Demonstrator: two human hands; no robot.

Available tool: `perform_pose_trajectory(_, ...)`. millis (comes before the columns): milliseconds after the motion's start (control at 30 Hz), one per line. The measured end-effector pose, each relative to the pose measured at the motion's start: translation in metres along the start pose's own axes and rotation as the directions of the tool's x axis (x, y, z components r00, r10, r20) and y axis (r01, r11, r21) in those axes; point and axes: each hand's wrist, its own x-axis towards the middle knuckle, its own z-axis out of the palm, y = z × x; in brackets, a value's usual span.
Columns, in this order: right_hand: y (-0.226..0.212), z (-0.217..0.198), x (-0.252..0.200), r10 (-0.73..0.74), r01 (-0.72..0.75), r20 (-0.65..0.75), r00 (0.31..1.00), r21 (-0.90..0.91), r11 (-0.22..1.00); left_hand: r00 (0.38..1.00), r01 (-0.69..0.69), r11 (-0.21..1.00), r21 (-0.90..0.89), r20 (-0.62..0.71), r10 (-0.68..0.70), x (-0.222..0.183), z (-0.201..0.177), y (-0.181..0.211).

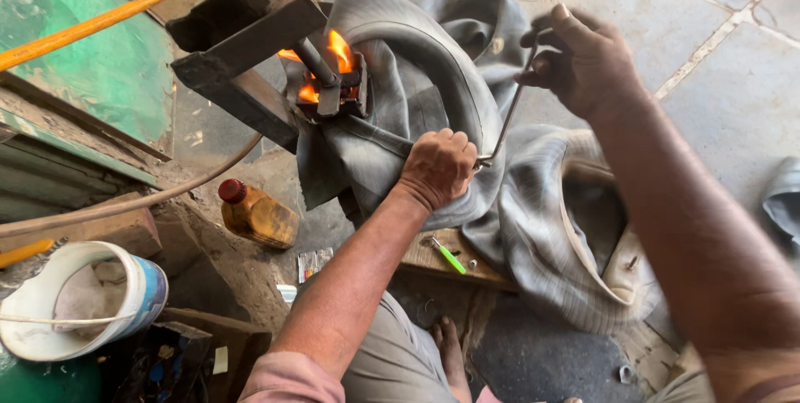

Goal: The person uses a vulcanizing press and various tools to repair a punctured rubber inner tube by applying patches and heating them.

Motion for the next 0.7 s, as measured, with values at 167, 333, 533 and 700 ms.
perform_pose_trajectory(167,-0.015,0.021,-0.013,-0.241,0.494,0.434,0.868,-0.798,0.345,0.996,0.031,0.999,-0.020,0.083,-0.029,0.000,-0.002,0.001)
perform_pose_trajectory(333,-0.061,0.048,-0.040,0.050,0.660,0.967,0.249,-0.132,-0.740,0.992,0.055,0.998,-0.028,0.112,-0.052,0.002,-0.003,0.000)
perform_pose_trajectory(533,-0.058,0.055,-0.042,0.246,0.465,0.961,0.124,0.163,-0.870,0.990,0.064,0.997,-0.047,0.128,-0.058,0.003,-0.007,-0.001)
perform_pose_trajectory(700,-0.055,0.050,-0.037,0.311,0.384,0.916,0.255,0.199,-0.902,0.995,0.050,0.998,-0.044,0.083,-0.046,0.002,-0.006,0.000)
